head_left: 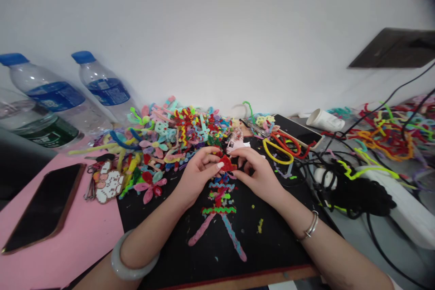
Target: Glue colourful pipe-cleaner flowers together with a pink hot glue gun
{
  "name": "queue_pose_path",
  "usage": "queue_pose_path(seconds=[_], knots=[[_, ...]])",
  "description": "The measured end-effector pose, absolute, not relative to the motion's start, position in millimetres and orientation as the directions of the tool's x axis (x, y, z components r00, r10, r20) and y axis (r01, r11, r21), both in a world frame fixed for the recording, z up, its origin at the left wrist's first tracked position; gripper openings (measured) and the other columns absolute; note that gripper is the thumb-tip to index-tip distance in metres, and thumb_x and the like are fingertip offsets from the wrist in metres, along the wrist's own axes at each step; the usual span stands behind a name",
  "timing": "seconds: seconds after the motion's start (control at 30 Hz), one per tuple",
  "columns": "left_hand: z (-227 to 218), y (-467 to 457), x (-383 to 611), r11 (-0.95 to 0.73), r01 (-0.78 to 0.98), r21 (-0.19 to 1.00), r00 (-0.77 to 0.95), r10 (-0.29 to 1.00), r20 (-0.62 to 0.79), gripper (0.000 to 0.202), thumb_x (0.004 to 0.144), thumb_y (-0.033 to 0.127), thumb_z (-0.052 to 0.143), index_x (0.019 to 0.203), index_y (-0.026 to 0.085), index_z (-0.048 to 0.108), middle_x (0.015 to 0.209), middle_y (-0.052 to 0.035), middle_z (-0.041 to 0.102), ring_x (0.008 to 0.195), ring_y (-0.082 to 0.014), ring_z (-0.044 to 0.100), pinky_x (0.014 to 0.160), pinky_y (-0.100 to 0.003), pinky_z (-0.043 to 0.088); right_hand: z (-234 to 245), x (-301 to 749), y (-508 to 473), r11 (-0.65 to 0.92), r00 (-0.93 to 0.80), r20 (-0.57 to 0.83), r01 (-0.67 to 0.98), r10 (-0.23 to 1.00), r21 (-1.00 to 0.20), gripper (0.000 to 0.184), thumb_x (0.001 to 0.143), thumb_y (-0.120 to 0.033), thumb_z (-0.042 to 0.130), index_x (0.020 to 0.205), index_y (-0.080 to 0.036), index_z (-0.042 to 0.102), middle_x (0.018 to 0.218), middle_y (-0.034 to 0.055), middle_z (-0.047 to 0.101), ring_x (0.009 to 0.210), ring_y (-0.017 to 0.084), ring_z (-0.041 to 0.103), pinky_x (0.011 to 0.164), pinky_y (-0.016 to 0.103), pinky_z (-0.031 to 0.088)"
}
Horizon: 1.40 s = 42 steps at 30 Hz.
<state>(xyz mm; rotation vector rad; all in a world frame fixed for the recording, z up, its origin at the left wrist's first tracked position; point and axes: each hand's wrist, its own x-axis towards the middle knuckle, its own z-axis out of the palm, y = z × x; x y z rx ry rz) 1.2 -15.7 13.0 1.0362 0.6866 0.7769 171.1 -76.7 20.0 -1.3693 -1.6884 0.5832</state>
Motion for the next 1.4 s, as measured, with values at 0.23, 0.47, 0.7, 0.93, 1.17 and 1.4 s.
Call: queue_pose_path(seconds=[0.23, 0.47, 0.7, 0.93, 1.17, 1.4], knots=[[13.3, -16.4, 1.3, 0.294, -0.253, 0.922, 0.531, 0.838, -0.121, 0.029, 0.071, 0.023, 0.067, 0.099, 0.020, 0.059, 0.089, -0.0013, 0.060, 0.073, -0.0101, 0.059, 0.069, -0.023, 0.049, 15.7, 172.6, -75.5, 0.272, 0.006, 0.325, 0.536, 0.946, -0.799, 0.030, 0.078, -0.012, 0.055, 0.106, -0.023, 0.058, 0.098, 0.0052, 0.058, 0.067, 0.012, 0.050, 0.050, 0.023, 0.043], [11.6, -15.1, 0.8, 0.242, -0.307, 0.920, 0.418, 0.903, -0.097, 0.026, 0.072, 0.024, 0.066, 0.098, 0.022, 0.060, 0.095, -0.0008, 0.060, 0.082, -0.0111, 0.059, 0.075, -0.025, 0.051, 12.7, 173.2, -75.4, 0.239, 0.069, 0.332, 0.558, 0.941, -0.794, 0.027, 0.080, -0.013, 0.051, 0.104, -0.021, 0.060, 0.091, 0.0047, 0.062, 0.067, 0.012, 0.055, 0.053, 0.024, 0.045], [13.5, -17.0, 1.5, 0.302, -0.284, 0.910, 0.484, 0.864, -0.136, 0.023, 0.072, 0.024, 0.066, 0.093, 0.022, 0.057, 0.087, 0.0013, 0.060, 0.079, -0.0121, 0.062, 0.069, -0.023, 0.051, 15.4, 173.1, -77.0, 0.229, 0.126, 0.372, 0.598, 0.919, -0.768, 0.019, 0.083, -0.015, 0.049, 0.095, -0.020, 0.063, 0.086, 0.0039, 0.064, 0.062, 0.012, 0.055, 0.055, 0.025, 0.044], [13.3, -16.7, 1.9, 0.271, -0.250, 0.929, 0.458, 0.879, -0.133, 0.022, 0.070, 0.024, 0.068, 0.089, 0.021, 0.057, 0.077, 0.0025, 0.058, 0.069, -0.0086, 0.056, 0.061, -0.018, 0.045, 19.4, 172.8, -79.0, 0.228, 0.104, 0.362, 0.610, 0.926, -0.759, 0.014, 0.085, -0.019, 0.049, 0.077, -0.019, 0.061, 0.070, 0.0019, 0.060, 0.061, 0.013, 0.053, 0.055, 0.025, 0.040], [11.6, -14.7, 1.6, 0.269, -0.268, 0.925, 0.418, 0.898, -0.140, 0.021, 0.069, 0.023, 0.069, 0.086, 0.019, 0.057, 0.078, 0.0025, 0.055, 0.073, -0.0086, 0.053, 0.068, -0.020, 0.047, 19.8, 176.7, -79.0, 0.132, 0.346, 0.355, 0.527, 0.869, -0.839, 0.016, 0.088, -0.026, 0.043, 0.084, -0.019, 0.057, 0.064, -0.0004, 0.053, 0.054, 0.012, 0.048, 0.051, 0.025, 0.039], [10.9, -14.8, 2.8, 0.276, -0.311, 0.909, 0.403, 0.905, -0.137, 0.025, 0.068, 0.021, 0.070, 0.086, 0.017, 0.054, 0.079, 0.0026, 0.055, 0.068, -0.0063, 0.052, 0.059, -0.016, 0.045, 2.7, 198.7, -63.7, 0.010, 0.267, 0.461, 0.857, 0.847, -0.515, 0.039, 0.073, -0.022, 0.058, 0.111, -0.017, 0.052, 0.110, 0.0132, 0.055, 0.101, 0.028, 0.051, 0.083, 0.043, 0.043]])
